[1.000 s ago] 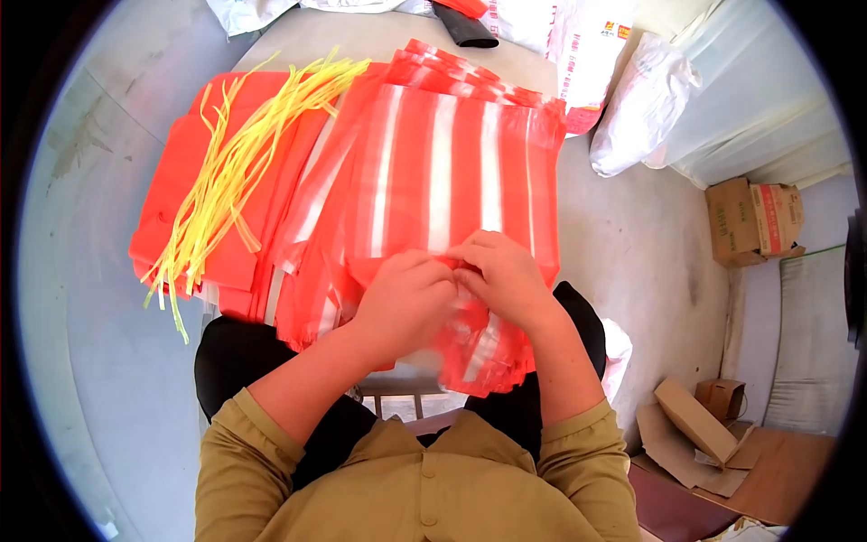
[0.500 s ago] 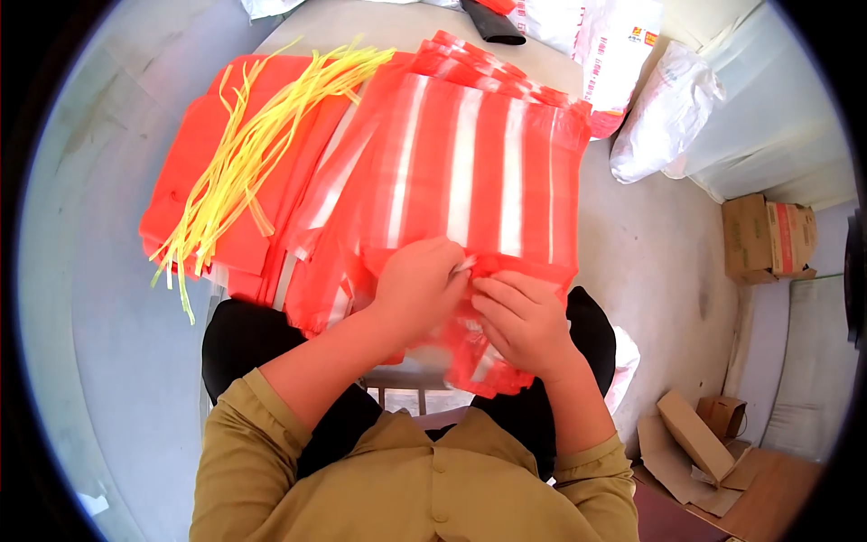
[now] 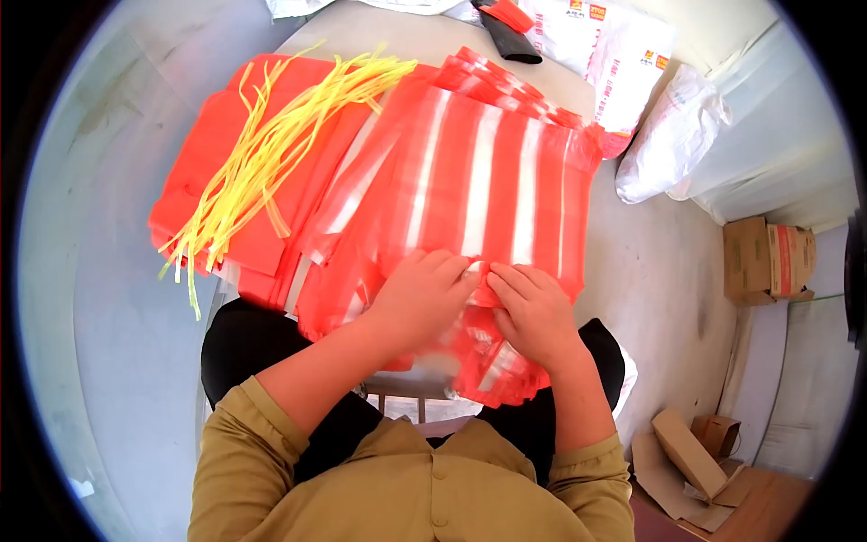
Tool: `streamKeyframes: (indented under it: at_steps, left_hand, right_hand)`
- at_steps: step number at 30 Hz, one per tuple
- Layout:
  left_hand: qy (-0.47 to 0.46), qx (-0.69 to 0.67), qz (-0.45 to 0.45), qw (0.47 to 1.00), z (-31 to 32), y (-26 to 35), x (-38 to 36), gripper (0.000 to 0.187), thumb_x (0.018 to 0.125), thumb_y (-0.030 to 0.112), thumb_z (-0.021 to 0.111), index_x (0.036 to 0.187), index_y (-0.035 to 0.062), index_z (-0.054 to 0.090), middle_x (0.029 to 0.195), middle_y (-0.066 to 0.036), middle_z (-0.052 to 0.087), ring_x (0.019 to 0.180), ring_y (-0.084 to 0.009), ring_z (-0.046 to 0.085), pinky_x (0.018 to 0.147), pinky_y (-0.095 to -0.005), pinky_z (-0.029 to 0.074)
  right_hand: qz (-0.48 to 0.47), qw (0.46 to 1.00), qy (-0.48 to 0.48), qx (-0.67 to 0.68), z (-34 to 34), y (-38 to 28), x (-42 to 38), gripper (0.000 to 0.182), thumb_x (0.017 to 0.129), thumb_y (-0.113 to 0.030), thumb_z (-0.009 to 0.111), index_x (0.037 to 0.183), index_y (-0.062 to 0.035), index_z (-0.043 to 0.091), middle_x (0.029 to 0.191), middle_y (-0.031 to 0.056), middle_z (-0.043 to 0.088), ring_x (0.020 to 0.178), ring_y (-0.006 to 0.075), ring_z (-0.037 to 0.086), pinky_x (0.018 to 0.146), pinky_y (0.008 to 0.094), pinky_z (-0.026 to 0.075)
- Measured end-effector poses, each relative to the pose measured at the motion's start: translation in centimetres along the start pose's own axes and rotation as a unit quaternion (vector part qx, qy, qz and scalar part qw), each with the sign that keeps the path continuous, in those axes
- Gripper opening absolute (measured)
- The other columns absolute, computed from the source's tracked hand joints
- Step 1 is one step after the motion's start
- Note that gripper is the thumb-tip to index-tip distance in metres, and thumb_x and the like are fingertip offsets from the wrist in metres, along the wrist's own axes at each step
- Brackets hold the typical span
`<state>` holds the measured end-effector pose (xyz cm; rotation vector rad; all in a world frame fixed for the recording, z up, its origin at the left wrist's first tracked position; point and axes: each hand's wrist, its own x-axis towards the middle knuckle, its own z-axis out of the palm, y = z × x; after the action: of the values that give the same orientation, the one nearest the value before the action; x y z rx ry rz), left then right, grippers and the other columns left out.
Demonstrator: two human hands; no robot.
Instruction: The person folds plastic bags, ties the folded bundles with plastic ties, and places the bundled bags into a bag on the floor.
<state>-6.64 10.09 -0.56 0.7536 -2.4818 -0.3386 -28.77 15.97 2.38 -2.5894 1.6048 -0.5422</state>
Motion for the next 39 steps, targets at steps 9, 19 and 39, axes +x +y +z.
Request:
streamKeyframes:
  at_steps: [9,19,39]
  left_hand:
    - [0.015,-0.027,-0.005,1.0,0.1,-0.8,0.1,0.04,0.08,0.006,0.069,0.119,0.0017,0.067,0.116,-0.012,0.068,0.104,-0.0303,0.065,0.09,-0.0421,0.054]
    - [-0.037,-0.019,-0.171,0.984,-5.9,-3.5,-1.3,0.035,0.078,0.006,0.071,0.113,0.0085,0.068,0.102,-0.015,0.071,0.102,-0.0349,0.066,0.084,-0.0447,0.053]
    - [0.025,-0.143,-0.351,0.925,-6.5,-6.5,0.5,0.016,0.095,0.016,0.067,0.103,0.0023,0.066,0.084,-0.016,0.07,0.078,-0.0339,0.069,0.071,-0.0407,0.052]
  right_hand:
    - [-0.007,0.998,0.039,-0.048,0.8,-0.5,0.9,0.043,0.082,-0.003,0.068,0.125,-0.0031,0.068,0.119,0.0113,0.073,0.105,0.0308,0.069,0.089,0.0421,0.058]
    - [0.161,0.982,-0.084,0.057,-3.3,-2.5,2.8,0.028,0.098,-0.013,0.061,0.125,-0.0091,0.07,0.105,0.015,0.073,0.096,0.0364,0.069,0.08,0.0444,0.056]
    - [0.301,0.863,-0.329,0.237,-3.7,6.2,8.9,0.038,0.099,-0.026,0.064,0.129,-0.0031,0.067,0.113,0.0062,0.069,0.105,0.0171,0.064,0.089,0.0331,0.053]
